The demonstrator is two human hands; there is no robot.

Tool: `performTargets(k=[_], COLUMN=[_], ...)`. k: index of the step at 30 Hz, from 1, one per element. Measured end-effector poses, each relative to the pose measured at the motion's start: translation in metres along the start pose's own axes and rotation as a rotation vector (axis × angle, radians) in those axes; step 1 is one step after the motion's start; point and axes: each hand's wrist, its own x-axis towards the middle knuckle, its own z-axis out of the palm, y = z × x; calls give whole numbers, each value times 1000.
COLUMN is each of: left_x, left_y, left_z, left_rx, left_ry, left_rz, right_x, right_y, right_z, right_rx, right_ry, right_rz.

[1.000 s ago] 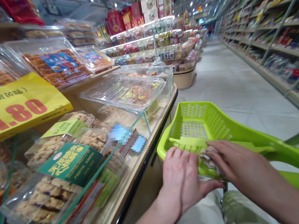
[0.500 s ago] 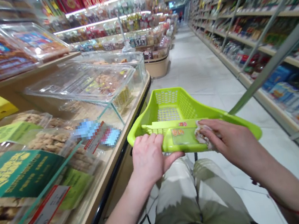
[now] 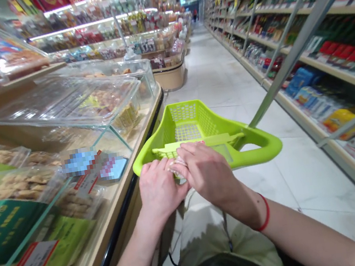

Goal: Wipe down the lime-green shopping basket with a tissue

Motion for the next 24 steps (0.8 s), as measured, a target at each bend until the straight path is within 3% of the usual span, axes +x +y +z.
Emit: performTargets(k=[5, 14, 19, 24], left_x=[1, 0, 0, 2], left_y=[-3, -6, -7, -5], left_z=[0, 2, 3, 2], left_rx=[29, 32, 29, 26], left_ry=[-13, -38, -26, -8], left_rz=[17, 21, 59, 50], right_x=[-9, -58, -57, -39], right_y=[23, 71, 51, 16], right_z=[-6, -32, -22, 0], right_rx=[31, -108, -129, -24], right_ry=[67, 191, 264, 222], right_rz=[27, 95, 107, -64])
